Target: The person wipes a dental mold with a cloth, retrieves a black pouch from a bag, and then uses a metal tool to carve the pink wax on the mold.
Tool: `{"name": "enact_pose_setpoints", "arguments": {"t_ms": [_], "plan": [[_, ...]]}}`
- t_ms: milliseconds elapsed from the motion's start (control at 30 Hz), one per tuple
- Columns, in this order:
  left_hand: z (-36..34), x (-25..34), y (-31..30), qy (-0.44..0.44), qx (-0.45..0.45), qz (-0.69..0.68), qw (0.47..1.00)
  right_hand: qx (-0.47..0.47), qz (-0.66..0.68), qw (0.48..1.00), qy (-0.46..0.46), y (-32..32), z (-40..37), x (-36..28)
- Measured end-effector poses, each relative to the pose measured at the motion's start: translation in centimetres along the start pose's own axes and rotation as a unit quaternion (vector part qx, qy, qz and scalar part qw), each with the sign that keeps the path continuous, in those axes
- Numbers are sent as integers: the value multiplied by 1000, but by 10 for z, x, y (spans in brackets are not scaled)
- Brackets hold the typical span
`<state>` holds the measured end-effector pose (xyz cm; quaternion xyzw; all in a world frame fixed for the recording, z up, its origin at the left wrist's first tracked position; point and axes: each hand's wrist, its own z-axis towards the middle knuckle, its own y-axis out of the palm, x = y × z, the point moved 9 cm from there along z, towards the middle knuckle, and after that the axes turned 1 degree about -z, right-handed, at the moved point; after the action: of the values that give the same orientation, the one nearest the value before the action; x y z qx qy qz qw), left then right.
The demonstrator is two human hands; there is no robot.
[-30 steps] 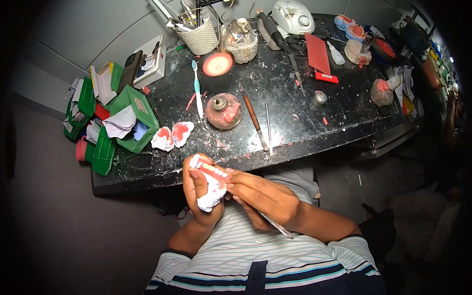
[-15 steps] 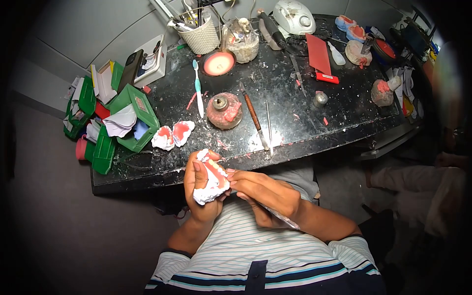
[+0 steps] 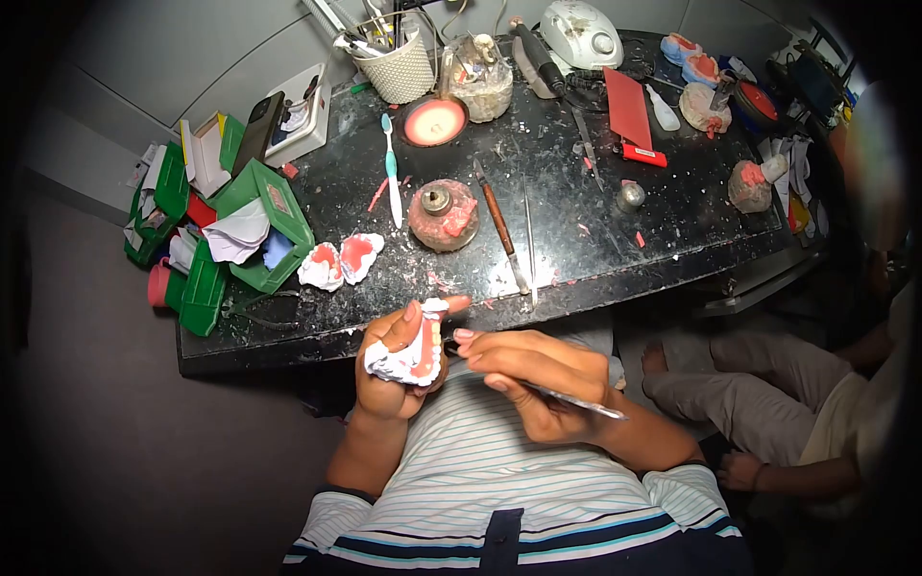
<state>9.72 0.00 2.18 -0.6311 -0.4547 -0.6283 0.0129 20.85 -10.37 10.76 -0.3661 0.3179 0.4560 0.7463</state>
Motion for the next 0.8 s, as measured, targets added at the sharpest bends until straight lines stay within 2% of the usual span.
{"name": "enact_pose_setpoints", "arguments": {"t_ms": [100,800], "plan": [[1,-6,-1,-21,-7,-20,1000,-47,1,999,-14,11,3,-3],[0,-6,-3,-15,17,-20,1000,-53,-1,998,-15,19,2,0]]}}
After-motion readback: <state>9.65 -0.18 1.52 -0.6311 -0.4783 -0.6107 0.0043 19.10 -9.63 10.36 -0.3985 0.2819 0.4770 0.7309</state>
